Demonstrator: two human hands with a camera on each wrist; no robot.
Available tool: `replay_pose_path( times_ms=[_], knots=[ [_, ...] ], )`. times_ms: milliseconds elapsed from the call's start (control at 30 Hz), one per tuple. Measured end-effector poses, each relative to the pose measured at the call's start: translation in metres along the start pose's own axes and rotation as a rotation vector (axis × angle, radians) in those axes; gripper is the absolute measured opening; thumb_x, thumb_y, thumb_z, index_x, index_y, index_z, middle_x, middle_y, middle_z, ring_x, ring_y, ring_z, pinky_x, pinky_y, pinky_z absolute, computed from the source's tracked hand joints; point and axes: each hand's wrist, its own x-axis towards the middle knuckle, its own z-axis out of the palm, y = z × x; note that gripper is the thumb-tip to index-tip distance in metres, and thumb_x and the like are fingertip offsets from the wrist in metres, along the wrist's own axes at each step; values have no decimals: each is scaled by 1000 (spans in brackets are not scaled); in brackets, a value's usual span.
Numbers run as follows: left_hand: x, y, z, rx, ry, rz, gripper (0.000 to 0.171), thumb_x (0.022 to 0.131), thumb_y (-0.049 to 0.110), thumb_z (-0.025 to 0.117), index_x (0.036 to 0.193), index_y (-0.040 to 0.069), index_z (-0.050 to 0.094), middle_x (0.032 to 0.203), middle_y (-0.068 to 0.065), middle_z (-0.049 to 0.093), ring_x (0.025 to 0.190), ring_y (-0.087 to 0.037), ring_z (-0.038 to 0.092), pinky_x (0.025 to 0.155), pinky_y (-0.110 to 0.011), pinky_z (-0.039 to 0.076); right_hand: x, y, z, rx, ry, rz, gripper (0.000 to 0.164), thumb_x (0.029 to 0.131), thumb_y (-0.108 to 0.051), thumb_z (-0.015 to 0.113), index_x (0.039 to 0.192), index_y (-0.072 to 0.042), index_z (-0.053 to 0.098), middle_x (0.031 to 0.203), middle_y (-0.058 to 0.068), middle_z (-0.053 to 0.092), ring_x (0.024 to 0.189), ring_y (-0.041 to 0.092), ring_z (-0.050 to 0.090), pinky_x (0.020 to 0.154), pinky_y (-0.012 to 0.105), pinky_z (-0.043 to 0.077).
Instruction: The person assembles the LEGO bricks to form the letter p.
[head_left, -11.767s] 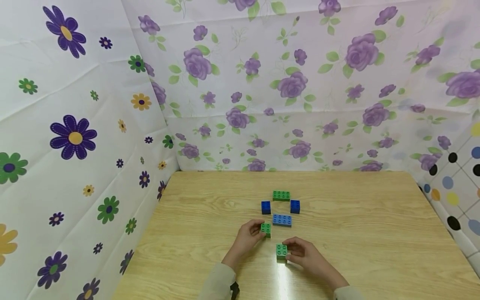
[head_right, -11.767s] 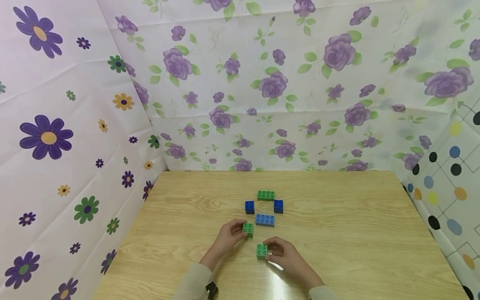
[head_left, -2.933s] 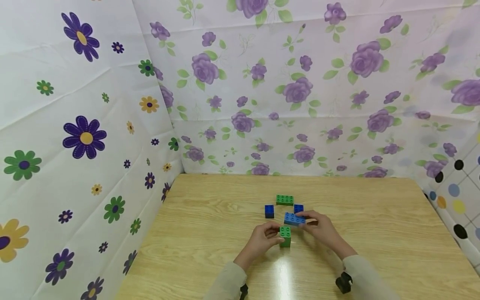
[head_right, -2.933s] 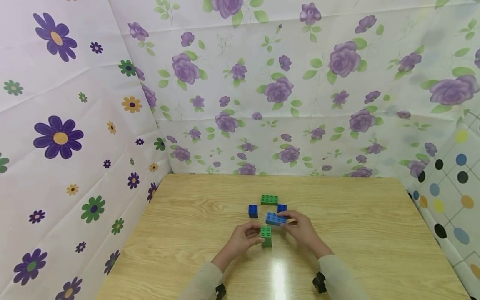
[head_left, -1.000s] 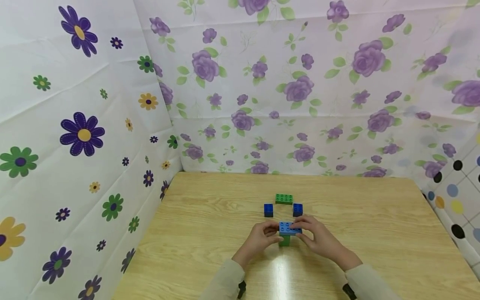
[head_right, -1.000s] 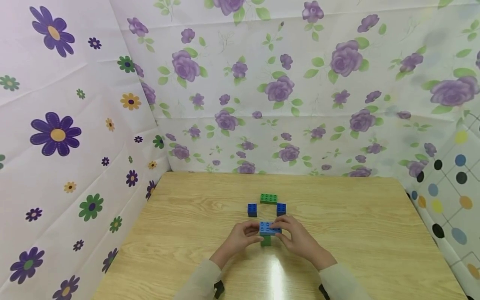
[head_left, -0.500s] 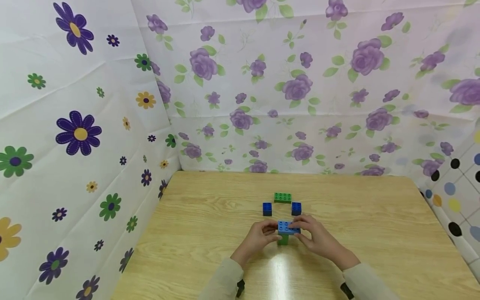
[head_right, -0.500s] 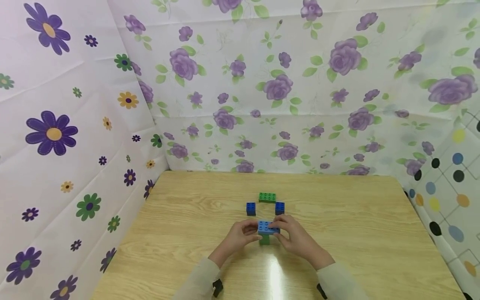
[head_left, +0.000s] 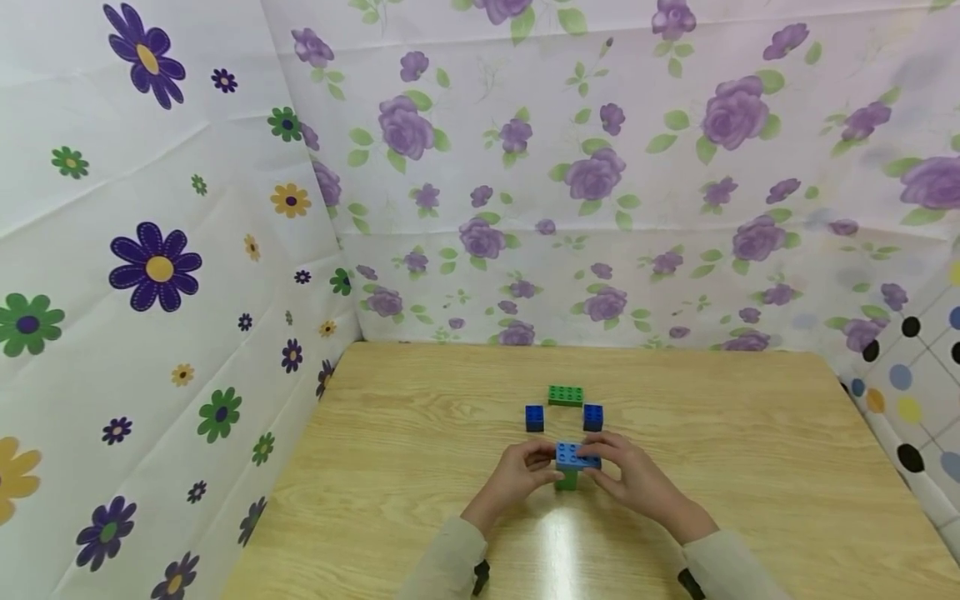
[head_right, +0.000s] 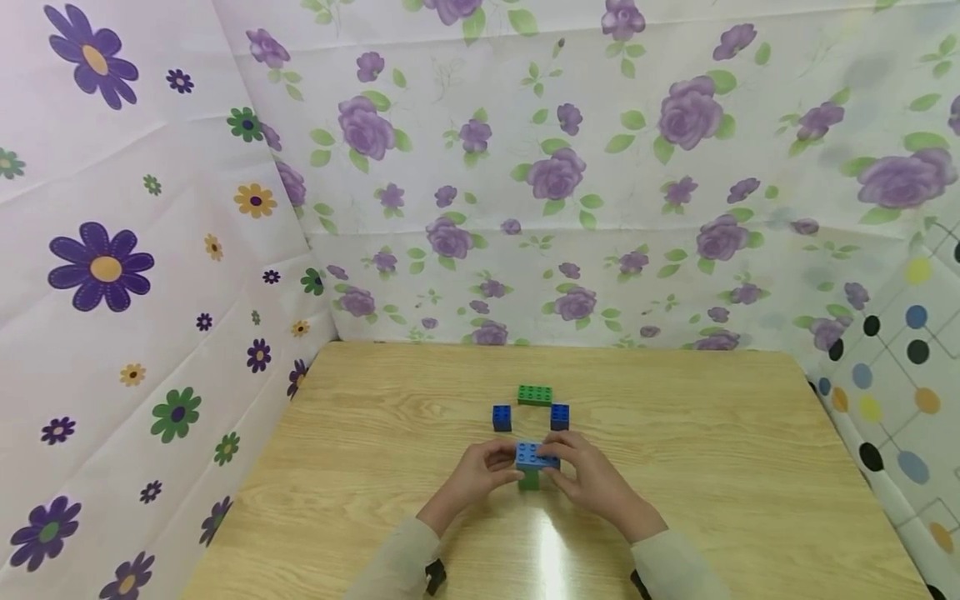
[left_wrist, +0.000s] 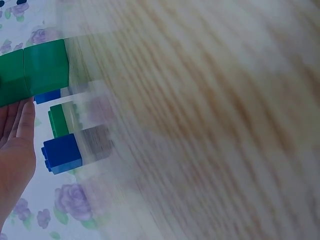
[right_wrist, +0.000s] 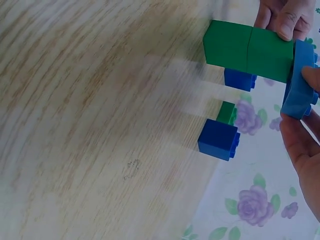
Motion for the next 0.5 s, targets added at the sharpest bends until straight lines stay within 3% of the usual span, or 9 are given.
replay_pose_path(
  times_ms=[500],
  knots=[
    [0, 1, 0, -3, 15, -7, 32, 87, 10, 72, 117, 9, 65, 115, 0, 64, 112, -15, 61, 97, -25, 49, 6, -3, -1, -69, -12, -74, 26, 84, -6, 74, 110, -10, 70, 113, 10, 60, 102, 23, 58, 80, 38, 57]
  ],
)
